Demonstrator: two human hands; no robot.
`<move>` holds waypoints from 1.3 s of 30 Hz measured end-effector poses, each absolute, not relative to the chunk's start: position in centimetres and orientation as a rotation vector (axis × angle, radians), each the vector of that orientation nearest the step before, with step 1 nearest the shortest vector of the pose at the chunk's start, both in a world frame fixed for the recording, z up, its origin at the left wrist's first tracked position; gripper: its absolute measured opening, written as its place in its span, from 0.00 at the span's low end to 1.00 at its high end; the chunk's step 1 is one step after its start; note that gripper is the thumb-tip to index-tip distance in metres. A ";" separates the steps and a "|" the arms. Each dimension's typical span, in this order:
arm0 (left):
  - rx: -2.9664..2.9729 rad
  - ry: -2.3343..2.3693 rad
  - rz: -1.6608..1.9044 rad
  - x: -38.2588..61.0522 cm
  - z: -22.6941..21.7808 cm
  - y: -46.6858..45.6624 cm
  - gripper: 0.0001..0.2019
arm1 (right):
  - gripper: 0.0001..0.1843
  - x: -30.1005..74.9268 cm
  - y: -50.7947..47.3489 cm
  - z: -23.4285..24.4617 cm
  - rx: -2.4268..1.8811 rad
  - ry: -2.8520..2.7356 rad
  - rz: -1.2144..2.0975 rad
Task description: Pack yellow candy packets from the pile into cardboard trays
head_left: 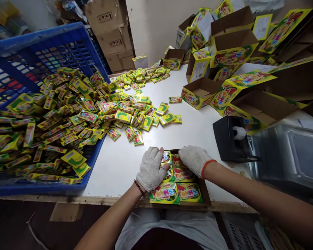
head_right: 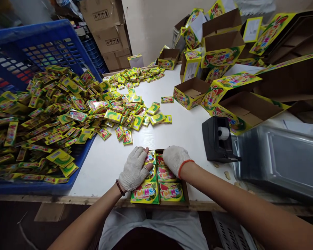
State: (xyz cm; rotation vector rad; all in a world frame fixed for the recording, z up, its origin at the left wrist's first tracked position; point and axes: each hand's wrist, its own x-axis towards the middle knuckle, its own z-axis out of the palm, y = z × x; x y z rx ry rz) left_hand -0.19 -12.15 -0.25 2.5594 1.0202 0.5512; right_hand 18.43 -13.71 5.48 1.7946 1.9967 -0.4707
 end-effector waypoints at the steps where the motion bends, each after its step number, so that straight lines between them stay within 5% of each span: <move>1: 2.562 1.018 0.557 -0.2 -0.3 -12.1 0.23 | 0.17 18.4 -14.2 5.4 1.800 2.013 -0.424; 13: 2.481 1.026 0.665 -0.3 -1.5 -12.3 0.23 | 0.19 17.4 -16.2 2.0 1.748 2.158 -0.072; 19: 1.827 1.784 0.839 -1.8 -2.2 -4.6 0.22 | 0.22 17.8 -16.4 0.6 1.717 2.185 -0.059; 23: 1.530 2.036 0.810 -3.7 -2.6 1.1 0.31 | 0.25 17.7 -16.2 0.1 1.764 2.171 -0.146; 29: 1.321 1.944 0.825 -4.9 -3.1 2.0 0.19 | 0.29 17.5 -16.2 0.0 1.800 2.085 -0.284; 34: 1.349 1.705 0.961 -4.9 -1.3 -3.1 0.29 | 0.22 19.2 -16.6 2.3 1.914 2.212 -0.655; 39: 2.032 1.300 1.271 -3.0 0.1 -10.3 0.33 | 0.22 20.0 -17.0 4.1 2.457 2.303 -1.396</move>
